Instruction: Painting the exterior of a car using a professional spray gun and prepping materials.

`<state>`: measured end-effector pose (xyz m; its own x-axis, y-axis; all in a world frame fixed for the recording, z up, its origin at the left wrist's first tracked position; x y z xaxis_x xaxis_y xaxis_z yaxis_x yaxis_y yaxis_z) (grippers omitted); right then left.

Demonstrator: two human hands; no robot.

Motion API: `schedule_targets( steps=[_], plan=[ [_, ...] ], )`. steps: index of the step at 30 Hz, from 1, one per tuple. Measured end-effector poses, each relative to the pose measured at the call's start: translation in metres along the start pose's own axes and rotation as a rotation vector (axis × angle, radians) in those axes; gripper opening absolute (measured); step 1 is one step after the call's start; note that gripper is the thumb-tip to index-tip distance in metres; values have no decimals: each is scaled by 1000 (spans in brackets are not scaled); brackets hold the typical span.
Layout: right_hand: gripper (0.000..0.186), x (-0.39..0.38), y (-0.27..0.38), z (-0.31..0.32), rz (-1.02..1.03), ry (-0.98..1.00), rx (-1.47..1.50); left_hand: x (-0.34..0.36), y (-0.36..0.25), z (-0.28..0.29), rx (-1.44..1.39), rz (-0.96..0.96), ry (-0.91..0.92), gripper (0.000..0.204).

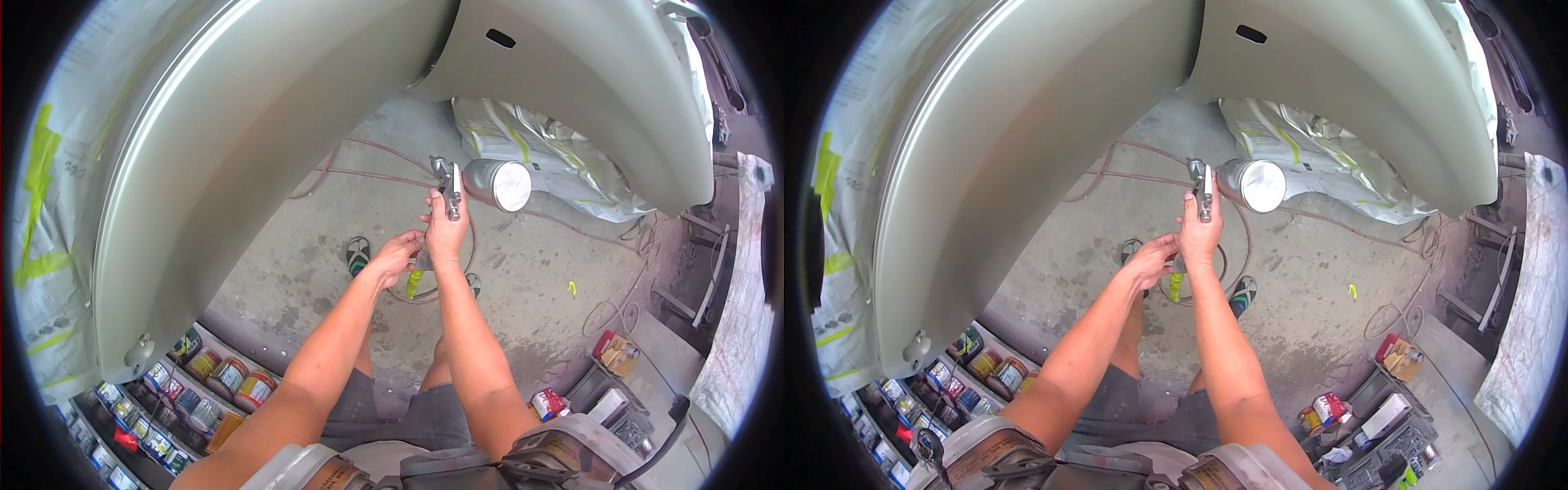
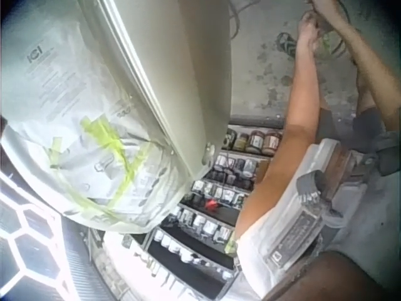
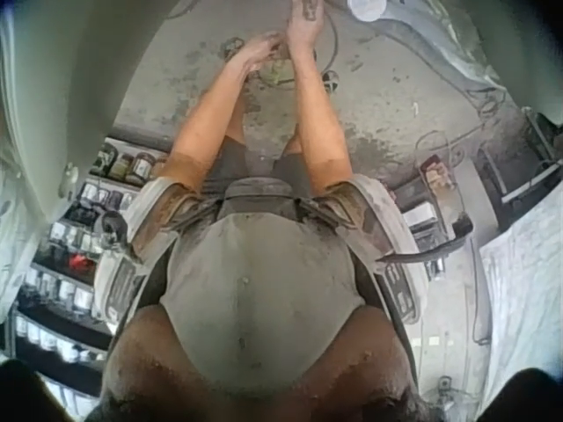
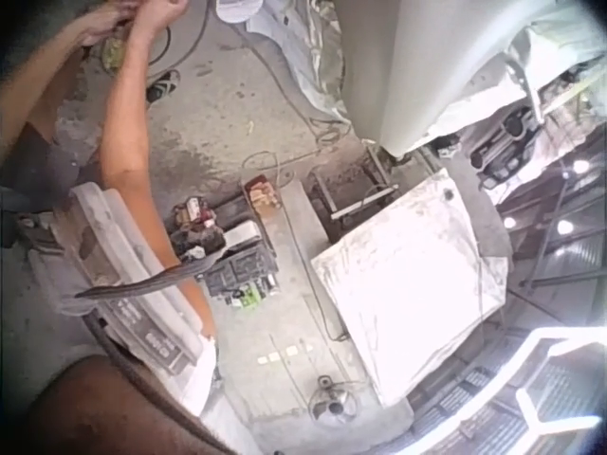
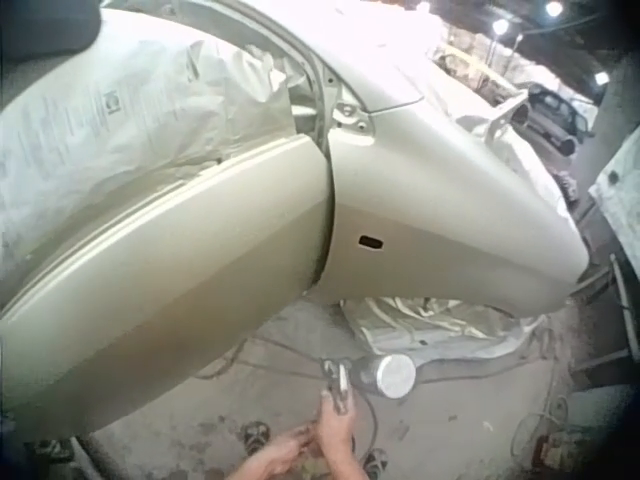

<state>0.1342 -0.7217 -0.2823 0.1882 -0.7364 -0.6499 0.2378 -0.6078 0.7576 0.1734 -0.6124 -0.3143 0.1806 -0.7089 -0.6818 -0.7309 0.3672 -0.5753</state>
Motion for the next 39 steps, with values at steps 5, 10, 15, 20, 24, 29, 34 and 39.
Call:
schedule_targets(
  steps=[5,10,15,20,24,29,34,39],
  plan=[
    [60,-22,16,20,76,-80,81,-20,-4,-20,179,-9,109,22],
    [50,-48,38,22,103,-73,30,-44,-15,-29,141,-21,152,21],
    [44,-64,51,38,144,-113,56,-58,-25,-56,78,-98,135,19],
    [53,-85,80,35,137,-236,24,-70,-41,-65,94,-171,215,22],
    [52,-91,99,13,202,-10,6,-91,-73,-73,4,-145,104,23],
    [55,-110,112,32,254,-225,6,-87,-65,-84,55,-188,236,24],
    [59,-127,118,49,254,-417,97,-98,-68,-93,159,-123,411,24],
    [59,-136,132,22,180,31,-13,-123,-82,-81,-14,-164,109,25]
  ],
)
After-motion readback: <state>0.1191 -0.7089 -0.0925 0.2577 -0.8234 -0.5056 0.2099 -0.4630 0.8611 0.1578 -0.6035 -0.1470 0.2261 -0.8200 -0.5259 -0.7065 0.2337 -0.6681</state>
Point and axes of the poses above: each hand's wrist, its own x-axis towards the middle knuckle, its own z-axis out of the back of the hand, y = z × x, the point moved 1 cm from there along x, towards the middle knuckle, and after that the axes turned 14 degrees about -z, right-handed, at the moved point
